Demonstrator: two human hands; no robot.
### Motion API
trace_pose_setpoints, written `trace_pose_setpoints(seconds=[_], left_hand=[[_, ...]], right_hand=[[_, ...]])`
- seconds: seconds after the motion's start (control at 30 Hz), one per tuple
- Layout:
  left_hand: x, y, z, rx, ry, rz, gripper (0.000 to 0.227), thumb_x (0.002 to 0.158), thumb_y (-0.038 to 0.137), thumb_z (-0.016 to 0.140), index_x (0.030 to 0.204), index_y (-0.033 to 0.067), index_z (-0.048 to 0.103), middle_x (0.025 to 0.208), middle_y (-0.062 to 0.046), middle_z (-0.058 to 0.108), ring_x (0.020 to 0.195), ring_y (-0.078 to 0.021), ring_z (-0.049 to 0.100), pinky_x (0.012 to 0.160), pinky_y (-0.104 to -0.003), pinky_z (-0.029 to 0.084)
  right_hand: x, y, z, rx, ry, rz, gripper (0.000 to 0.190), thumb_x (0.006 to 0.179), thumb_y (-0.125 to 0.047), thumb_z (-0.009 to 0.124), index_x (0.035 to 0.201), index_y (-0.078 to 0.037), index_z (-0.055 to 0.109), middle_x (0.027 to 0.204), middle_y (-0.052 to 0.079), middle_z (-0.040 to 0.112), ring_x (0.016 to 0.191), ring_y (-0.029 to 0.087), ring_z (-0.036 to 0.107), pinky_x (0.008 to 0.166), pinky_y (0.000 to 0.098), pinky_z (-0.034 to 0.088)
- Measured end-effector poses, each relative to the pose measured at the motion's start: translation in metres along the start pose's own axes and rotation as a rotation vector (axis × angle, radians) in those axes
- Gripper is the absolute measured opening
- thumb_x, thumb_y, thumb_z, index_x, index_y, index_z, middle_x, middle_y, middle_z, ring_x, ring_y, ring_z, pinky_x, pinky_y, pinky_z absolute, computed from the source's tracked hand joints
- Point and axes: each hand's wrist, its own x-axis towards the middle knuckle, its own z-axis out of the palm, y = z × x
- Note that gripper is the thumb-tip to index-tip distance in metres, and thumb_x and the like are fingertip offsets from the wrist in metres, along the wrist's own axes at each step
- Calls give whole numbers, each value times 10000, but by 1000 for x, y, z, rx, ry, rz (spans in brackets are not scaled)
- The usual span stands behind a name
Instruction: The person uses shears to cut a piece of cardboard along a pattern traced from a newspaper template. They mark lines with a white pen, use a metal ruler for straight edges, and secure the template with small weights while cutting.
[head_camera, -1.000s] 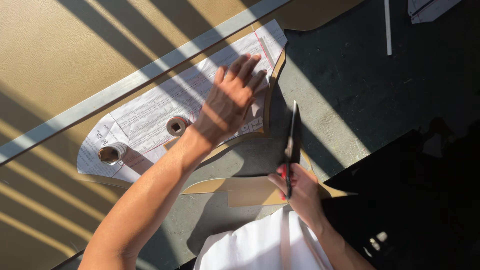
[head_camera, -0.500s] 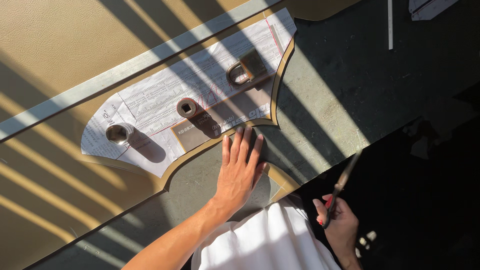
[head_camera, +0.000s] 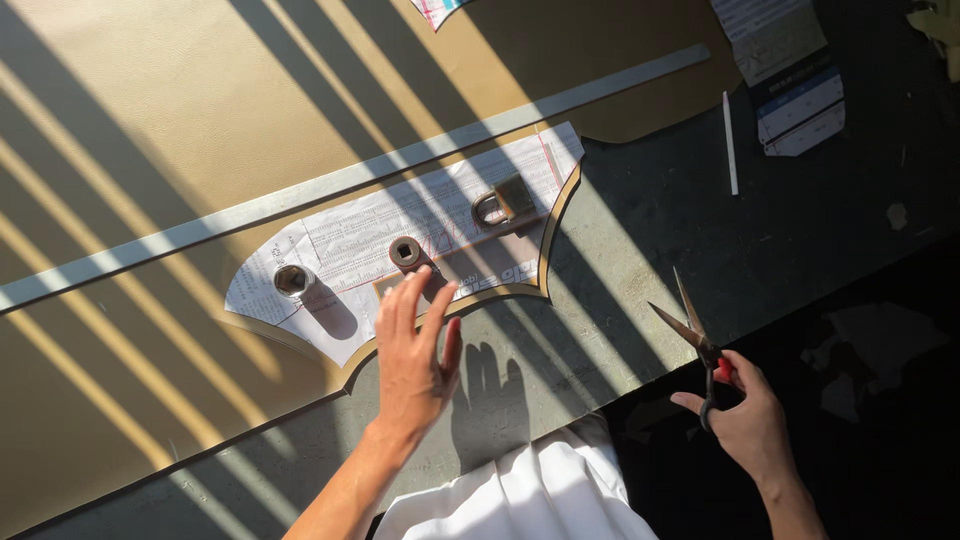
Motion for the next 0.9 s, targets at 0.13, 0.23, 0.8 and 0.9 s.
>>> trace_pose_setpoints(seconds=[0.13,0.23,0.8,0.9], left_hand=[[30,-27,-17,317,139,-189,744,891,358,781,1518,105,472,1602,-308,263,1485,-473,274,1188,-652,186],[35,-41,-23,458,162,-386,850,860,497,790,1546,112,466,1631,-327,186,1519,-502,218,1160,-683,168],[31,-96,-7,557,151,-708,647,914,361,747,1515,168,606,1386,-191,575,1252,-349,592,1049,-456,494],[26,-86,0,460,206,-878,728,889,238,757,1548,121,470,1445,-182,516,1239,-386,563,1012,-483,477]], right_hand=[[104,41,-50,144,-45,-6,934,644,-190,936,1436,45,502,1193,168,650,1142,271,643,1003,392,530],[195,73,-79,292,-53,109,869,715,-130,896,1470,42,502,1229,169,631,1168,266,629,996,390,539],[400,178,-140,-414,-448,43,881,817,-422,851,1555,-143,458,1242,85,723,1141,241,720,1008,397,597],[435,167,-128,-774,-539,197,841,932,-551,779,1545,-91,434,1204,89,754,1085,259,715,985,392,576]])
